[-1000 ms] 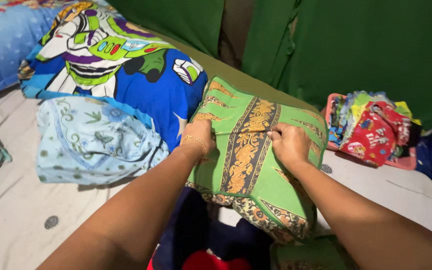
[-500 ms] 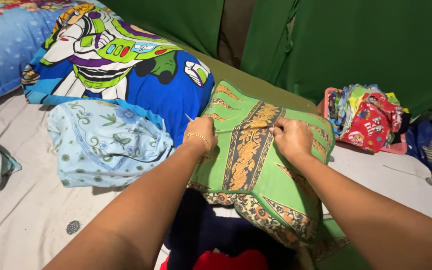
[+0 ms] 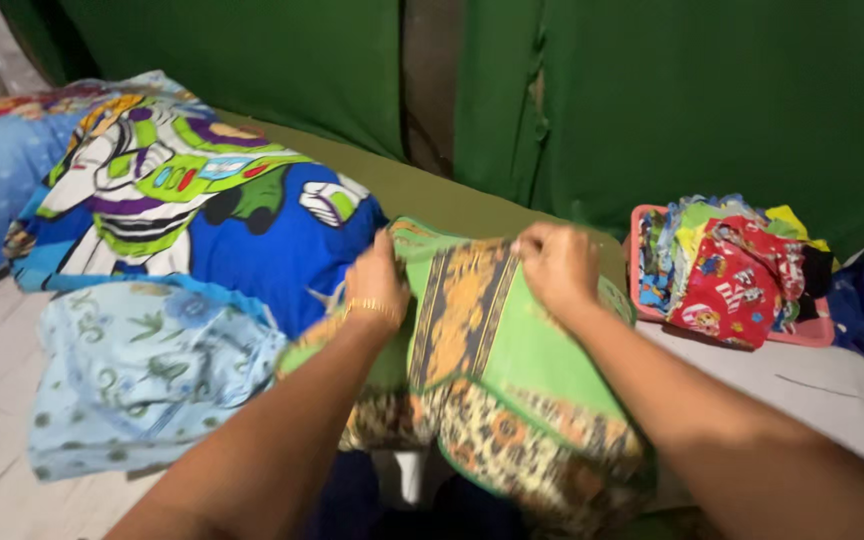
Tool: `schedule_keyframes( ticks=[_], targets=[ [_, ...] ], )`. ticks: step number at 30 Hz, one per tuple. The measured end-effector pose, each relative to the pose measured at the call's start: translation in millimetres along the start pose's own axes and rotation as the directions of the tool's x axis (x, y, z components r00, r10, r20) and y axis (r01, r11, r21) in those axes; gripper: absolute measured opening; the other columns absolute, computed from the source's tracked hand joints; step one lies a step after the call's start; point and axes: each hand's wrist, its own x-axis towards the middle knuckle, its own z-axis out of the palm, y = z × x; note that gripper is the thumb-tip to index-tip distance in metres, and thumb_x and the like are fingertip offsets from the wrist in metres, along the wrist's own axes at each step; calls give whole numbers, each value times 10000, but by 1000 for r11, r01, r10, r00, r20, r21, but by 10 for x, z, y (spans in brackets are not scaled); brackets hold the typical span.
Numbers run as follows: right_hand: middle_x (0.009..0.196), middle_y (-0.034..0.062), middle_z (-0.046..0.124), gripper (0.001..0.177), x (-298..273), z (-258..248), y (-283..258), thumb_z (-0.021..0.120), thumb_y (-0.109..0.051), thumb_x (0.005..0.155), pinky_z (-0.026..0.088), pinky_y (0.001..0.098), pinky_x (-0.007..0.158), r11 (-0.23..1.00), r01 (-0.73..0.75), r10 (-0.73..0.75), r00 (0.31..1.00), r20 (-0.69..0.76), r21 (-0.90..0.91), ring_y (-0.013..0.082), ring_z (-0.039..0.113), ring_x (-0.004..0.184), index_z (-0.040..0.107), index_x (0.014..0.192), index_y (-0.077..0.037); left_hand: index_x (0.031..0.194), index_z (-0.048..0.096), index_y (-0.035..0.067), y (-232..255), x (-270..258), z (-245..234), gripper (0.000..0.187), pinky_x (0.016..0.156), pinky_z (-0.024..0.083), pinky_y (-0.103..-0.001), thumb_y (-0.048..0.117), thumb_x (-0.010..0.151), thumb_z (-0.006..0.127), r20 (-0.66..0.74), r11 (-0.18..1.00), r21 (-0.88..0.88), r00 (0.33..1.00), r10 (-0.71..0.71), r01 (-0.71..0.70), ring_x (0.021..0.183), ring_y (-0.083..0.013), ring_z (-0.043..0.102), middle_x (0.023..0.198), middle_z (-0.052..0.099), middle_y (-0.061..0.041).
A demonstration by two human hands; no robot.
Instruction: The person stuffs a green patterned pillow with yellow fabric pieces and then zips it closed. They then pick up a blue pillow featuring a cartoon character and begin stuffing it with additional fabric pieces.
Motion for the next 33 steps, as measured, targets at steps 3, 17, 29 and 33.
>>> schedule_keyframes(
  ticks=[3, 17, 29, 33],
  targets=[
    [816, 159, 733, 146, 407, -225, 272, 794, -276, 829, 554, 482, 725, 999, -31, 33, 995, -92, 25, 363, 711, 750, 807, 909, -154, 1016, 496, 48, 384, 475, 206, 364, 787, 502, -556, 15, 737, 729, -53, 1000, -7, 998, 22, -22, 928, -473, 656, 922, 703, -223],
    [855, 145, 748, 119, 1661, -367, 1234, 795, -244, 831, 549, 478, 735, 989, 20, 13, 975, -222, 146, 375, 708, 778, 801, 896, -144, 983, 498, 76, 1325, 1739, 854, 376, 802, 511, -530, -57, 705, 714, -102, 991, 17, 985, 135, -134, 954, -453, 654, 946, 719, -162],
    [921, 60, 725, 25, 2068, 276, 2073, 759, -125, 864, 466, 488, 908, 982, 187, -181, 918, -352, -19, 325, 600, 988, 743, 877, -111, 1031, 512, 69, 1215, 2315, 1805, 287, 769, 489, -571, 64, 862, 743, -15, 989, 88, 992, 124, -122, 957, -501, 625, 1004, 695, -218],
    [1057, 147, 673, 101, 1554, 742, 2377, 764, -217, 857, 423, 519, 971, 995, 9, -14, 999, -43, -102, 376, 566, 1049, 788, 947, -178, 1263, 571, 187, 639, 1872, 2281, 416, 824, 539, -532, 32, 882, 634, 200, 955, 295, 978, -66, 4, 1008, -442, 671, 1058, 698, -215]
  ],
)
